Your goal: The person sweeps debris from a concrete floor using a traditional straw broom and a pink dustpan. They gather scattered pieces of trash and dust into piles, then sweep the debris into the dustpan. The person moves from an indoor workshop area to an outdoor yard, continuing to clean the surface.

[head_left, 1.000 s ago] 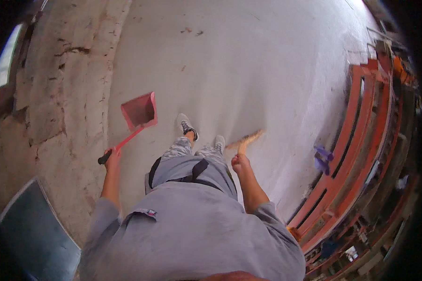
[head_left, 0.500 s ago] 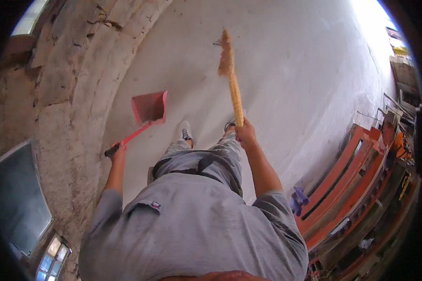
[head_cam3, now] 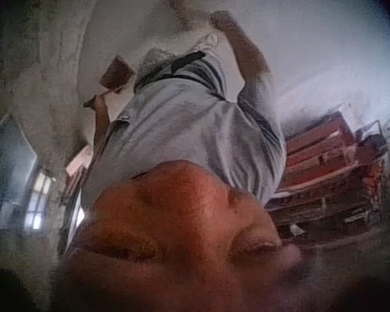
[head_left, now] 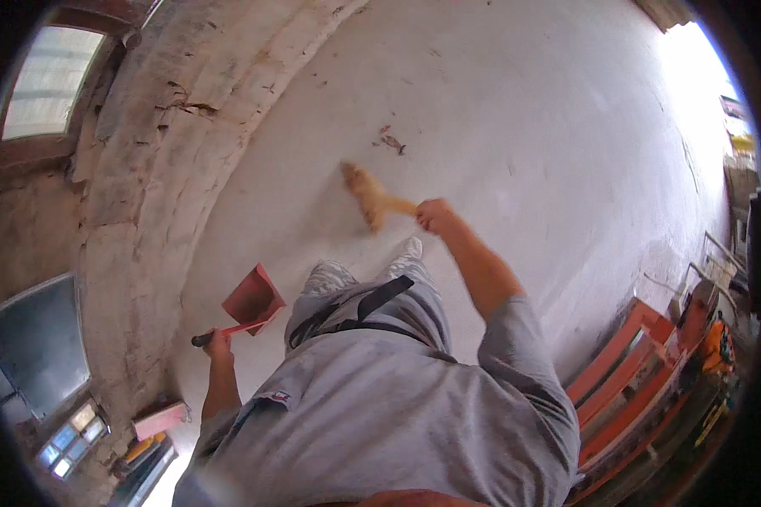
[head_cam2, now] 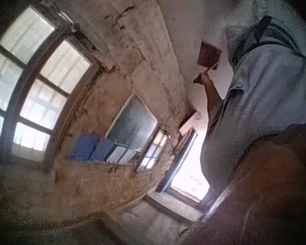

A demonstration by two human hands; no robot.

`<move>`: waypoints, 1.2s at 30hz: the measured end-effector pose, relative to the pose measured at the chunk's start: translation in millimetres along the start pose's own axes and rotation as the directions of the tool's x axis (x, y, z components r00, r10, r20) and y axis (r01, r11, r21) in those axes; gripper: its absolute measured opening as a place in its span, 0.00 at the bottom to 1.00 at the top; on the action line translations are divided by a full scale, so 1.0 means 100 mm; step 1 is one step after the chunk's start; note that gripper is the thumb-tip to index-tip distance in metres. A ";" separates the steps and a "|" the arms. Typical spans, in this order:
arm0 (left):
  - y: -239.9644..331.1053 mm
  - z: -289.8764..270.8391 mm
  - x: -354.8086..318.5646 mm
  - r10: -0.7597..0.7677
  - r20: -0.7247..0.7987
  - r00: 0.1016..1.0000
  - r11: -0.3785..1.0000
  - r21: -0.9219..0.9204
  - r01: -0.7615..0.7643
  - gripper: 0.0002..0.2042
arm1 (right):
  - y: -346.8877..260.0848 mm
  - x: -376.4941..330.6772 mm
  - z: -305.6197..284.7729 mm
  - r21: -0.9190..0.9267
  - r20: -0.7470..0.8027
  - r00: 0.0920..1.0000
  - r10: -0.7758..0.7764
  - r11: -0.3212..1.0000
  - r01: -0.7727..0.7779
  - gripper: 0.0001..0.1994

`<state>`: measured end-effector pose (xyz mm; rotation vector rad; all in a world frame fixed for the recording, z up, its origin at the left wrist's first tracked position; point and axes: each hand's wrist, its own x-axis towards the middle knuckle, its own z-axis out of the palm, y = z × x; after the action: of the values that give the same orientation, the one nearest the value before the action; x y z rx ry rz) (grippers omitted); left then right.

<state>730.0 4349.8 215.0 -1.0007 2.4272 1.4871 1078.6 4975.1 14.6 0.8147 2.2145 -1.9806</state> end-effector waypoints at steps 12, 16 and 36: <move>-0.04 1.40 -0.92 -0.182 0.197 0.963 0.937 -0.262 0.231 0.09 | -0.78 1.14 -2.65 0.057 -0.655 0.669 0.351 0.906 -0.420 0.15; 0.18 2.40 -0.75 -0.209 0.240 0.948 0.916 -0.291 0.276 0.09 | -1.45 1.33 -2.53 0.572 -0.281 0.761 0.585 0.739 -0.356 0.19; 2.51 6.22 -1.98 -0.075 0.470 0.880 0.985 -0.101 0.138 0.08 | -0.76 3.54 -6.71 0.384 -0.217 0.762 0.610 0.771 -0.507 0.07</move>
<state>593.9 5034.6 170.8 -0.6800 1.9291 1.6390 941.5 5723.1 63.0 1.7344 1.4894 -1.9715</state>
